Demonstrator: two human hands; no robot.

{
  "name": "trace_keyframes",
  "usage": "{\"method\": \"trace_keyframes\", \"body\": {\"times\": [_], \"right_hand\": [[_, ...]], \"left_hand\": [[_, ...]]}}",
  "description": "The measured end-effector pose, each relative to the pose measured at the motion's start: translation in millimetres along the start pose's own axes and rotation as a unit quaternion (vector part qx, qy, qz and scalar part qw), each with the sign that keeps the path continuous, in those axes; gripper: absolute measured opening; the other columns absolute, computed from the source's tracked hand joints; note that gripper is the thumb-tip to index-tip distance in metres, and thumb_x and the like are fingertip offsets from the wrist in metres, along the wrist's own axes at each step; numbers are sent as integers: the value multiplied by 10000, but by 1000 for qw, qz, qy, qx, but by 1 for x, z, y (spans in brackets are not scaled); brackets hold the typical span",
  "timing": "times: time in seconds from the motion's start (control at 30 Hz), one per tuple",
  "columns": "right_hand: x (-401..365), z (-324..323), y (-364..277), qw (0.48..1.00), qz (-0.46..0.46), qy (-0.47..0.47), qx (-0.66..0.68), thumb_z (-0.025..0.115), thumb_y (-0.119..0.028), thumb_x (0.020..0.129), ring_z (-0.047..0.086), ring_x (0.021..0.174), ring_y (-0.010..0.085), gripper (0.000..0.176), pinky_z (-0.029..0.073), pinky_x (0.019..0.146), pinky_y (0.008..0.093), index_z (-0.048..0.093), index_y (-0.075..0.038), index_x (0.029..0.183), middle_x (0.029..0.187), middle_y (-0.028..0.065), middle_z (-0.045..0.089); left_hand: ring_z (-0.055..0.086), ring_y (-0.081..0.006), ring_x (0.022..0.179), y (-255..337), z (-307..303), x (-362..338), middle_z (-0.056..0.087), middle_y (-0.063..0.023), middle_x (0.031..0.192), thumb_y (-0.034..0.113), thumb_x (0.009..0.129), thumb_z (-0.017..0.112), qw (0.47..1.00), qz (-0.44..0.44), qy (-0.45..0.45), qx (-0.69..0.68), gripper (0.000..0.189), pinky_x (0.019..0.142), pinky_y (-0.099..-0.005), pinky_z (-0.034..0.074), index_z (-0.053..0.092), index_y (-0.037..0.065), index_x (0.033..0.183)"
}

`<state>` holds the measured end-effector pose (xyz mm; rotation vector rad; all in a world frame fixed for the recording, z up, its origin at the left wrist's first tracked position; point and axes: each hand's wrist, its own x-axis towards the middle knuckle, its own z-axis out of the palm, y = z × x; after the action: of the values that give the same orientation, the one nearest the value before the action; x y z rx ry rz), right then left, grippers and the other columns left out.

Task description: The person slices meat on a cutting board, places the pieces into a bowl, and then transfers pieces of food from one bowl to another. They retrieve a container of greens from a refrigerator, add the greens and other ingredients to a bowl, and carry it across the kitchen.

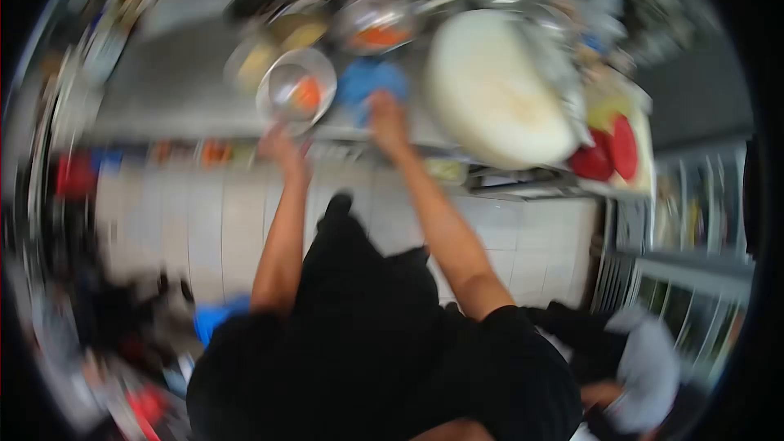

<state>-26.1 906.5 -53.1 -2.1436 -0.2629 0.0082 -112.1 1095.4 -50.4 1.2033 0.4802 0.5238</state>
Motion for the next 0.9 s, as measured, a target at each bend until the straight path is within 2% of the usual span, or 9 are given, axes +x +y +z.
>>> {"method": "trace_keyframes", "body": {"times": [0.07,0.17,0.47,0.53,0.57,0.63,0.67,0.77,0.9], "right_hand": [[-7,-2,-17,991,30,38,123,482,-246,978,623,661,205,321,509,601,334,581,27,1114,879,154,633],[-13,-2,-17,988,14,31,151,537,-233,954,606,623,154,305,498,570,291,590,29,1102,855,133,632],[-11,-25,11,983,-162,59,-64,544,-18,798,616,727,364,289,487,688,442,609,28,1076,789,217,629],[-37,-39,-2,994,-51,-75,56,535,-54,827,593,976,349,424,470,824,447,514,0,1247,1041,216,620],[-60,-39,3,969,-234,65,-44,535,-69,832,537,1096,351,439,424,937,442,483,8,1262,1176,226,560],[-116,-82,-2,980,-152,-84,94,533,-120,885,508,1143,387,331,393,995,451,551,21,1183,1205,242,556],[-143,-97,18,967,-199,-123,103,553,-143,879,552,1085,367,309,431,943,443,587,1,1150,1151,223,597],[-219,-213,44,908,-129,-368,155,581,-195,890,600,822,260,248,476,769,360,595,-9,1054,896,157,631],[-311,-308,136,946,115,-279,-121,608,-221,873,614,990,311,358,473,845,400,580,-24,1171,1063,197,637]], "left_hand": [[371,-361,1254,26,26,20,244,-263,1425,621,846,556,972,-139,165,89,911,935,-468,449,184,62,1461],[327,-381,1290,-3,19,16,235,-297,1408,637,865,509,964,-39,214,155,885,1038,-437,347,231,39,1456],[423,-420,1228,20,38,-23,514,-280,1265,455,969,375,939,26,111,325,545,1057,-431,312,571,21,1236],[486,-375,1192,16,24,-29,543,-242,1254,368,987,354,929,27,31,367,488,1012,-423,368,538,11,1263],[517,-352,1173,14,19,-31,558,-223,1248,325,996,344,922,30,-9,386,461,990,-419,396,522,5,1277],[523,-273,1156,-43,-37,-14,557,-175,1265,339,1021,340,879,144,-86,447,467,1014,-375,378,497,16,1318],[536,-209,1108,-66,-49,-17,563,-157,1240,415,1017,343,961,37,-97,258,520,941,-335,429,476,39,1350],[527,-86,628,-2,37,-156,588,-20,691,322,977,421,912,-39,-240,329,366,515,-244,376,623,69,806],[626,-212,902,-35,127,-268,676,-118,944,127,916,507,730,-52,-618,287,260,814,-303,478,647,-7,743]]}}
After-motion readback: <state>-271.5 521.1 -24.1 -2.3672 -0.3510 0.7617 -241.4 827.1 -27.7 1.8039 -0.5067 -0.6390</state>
